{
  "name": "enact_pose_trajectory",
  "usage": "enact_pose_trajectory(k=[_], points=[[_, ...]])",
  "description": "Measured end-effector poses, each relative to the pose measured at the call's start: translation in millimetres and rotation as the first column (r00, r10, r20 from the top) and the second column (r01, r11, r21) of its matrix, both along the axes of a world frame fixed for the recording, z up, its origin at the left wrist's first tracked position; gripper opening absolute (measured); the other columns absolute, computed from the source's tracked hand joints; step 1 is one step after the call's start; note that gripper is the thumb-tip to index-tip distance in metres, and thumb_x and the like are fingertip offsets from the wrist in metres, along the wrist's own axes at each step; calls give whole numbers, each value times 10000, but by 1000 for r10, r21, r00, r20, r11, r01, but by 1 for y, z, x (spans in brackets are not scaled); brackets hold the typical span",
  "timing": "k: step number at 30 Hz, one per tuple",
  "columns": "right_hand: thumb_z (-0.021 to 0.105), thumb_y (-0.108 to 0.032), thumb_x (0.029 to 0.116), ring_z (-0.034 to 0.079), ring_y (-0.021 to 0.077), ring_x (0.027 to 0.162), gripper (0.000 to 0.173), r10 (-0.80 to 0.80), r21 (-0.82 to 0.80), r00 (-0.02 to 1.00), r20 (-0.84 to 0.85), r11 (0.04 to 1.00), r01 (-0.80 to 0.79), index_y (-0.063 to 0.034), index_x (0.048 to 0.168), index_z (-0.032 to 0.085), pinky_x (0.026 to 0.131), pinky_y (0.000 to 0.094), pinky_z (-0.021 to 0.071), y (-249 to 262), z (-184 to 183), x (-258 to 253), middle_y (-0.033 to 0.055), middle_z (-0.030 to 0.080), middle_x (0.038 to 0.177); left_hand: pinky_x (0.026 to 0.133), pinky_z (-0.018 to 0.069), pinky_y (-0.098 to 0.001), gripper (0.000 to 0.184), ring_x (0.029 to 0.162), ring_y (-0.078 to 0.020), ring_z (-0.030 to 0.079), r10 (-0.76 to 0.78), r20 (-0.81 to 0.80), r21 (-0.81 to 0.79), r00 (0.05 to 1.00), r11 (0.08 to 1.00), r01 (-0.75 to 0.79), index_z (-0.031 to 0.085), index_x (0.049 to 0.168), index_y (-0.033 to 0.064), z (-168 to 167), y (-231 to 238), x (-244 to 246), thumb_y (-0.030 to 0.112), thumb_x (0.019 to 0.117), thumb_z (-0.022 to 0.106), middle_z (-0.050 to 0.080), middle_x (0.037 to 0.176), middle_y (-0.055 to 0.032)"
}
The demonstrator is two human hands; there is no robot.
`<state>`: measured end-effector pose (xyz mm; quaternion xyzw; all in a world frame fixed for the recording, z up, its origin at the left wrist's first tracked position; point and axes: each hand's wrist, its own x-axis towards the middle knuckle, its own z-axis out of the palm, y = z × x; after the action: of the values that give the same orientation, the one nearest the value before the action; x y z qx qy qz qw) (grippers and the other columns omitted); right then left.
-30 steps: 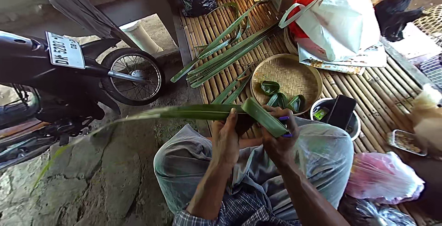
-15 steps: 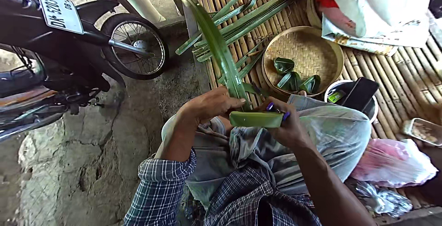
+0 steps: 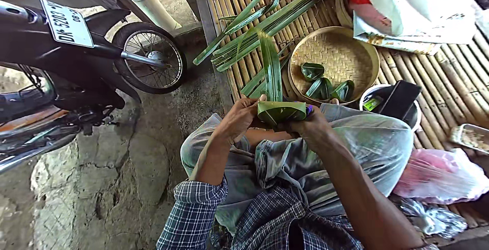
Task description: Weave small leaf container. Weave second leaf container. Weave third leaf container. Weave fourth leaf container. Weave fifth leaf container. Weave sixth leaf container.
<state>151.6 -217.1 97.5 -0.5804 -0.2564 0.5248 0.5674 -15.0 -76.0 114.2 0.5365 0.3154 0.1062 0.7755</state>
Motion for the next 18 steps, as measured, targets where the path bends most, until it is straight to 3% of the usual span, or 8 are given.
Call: enact_pose_trajectory(k=[3,5,6,7,8,9,12,18], points=[[785,91,779,574,140,563,263,-29,-48,999,-18,998,28,-22,1008,718,504,278,495,3,-1,4,122,700,807,876,599,-497,671,1022,-271,704,-9,76,-114,997,993,18,594,1266,57,-8,-2,-3,534,1097,153,701,1145,-140],[791,87,778,566,135,546,249,-46,-79,998,-32,996,43,-18,993,717,493,275,487,5,-1,7,121,693,781,971,562,-519,734,1133,-286,675,-64,156,-103,986,991,81,545,1365,69,-14,-5,-6,622,1060,171,679,1244,-143],[799,81,778,558,132,537,247,-46,-94,998,-41,995,42,-16,990,718,485,269,481,7,-1,8,121,687,767,990,560,-491,656,1145,-262,671,-107,164,-36,981,993,114,542,1380,70,-15,-7,-7,586,1069,283,674,1262,-124],[808,72,776,556,127,531,245,-40,-109,998,-47,993,34,-17,986,720,480,261,478,8,-2,8,117,684,755,967,578,-455,496,1103,-240,684,-123,141,59,982,992,116,587,1331,49,-15,-11,-7,450,1063,472,690,1221,-115],[808,71,770,551,122,521,233,-34,-120,998,-49,992,28,-15,969,723,472,256,468,9,-2,9,114,681,736,892,608,-409,348,1001,-214,714,-90,96,163,991,984,73,660,1219,28,-14,-16,-4,263,965,687,731,1111,-106],[802,70,777,552,121,523,226,-24,-134,999,-44,991,18,-16,971,725,473,256,469,10,-3,8,114,682,739,855,628,-397,315,946,-210,732,-52,47,259,998,965,38,701,1149,22,-14,-20,0,155,879,793,751,1046,-104],[802,76,775,554,122,518,206,-32,-143,999,-40,989,26,-10,951,739,470,258,467,11,-6,5,121,693,739,807,645,-395,196,868,-196,752,97,-39,395,995,916,-73,738,1069,29,-19,-28,9,74,885,792,771,966,-91],[763,80,793,539,124,505,160,-120,-91,990,-71,989,113,-6,924,733,462,259,459,10,-6,1,116,668,700,820,642,-410,195,879,-226,752,215,60,351,975,910,-222,747,1051,10,-22,-32,14,11,861,793,768,970,-123]])
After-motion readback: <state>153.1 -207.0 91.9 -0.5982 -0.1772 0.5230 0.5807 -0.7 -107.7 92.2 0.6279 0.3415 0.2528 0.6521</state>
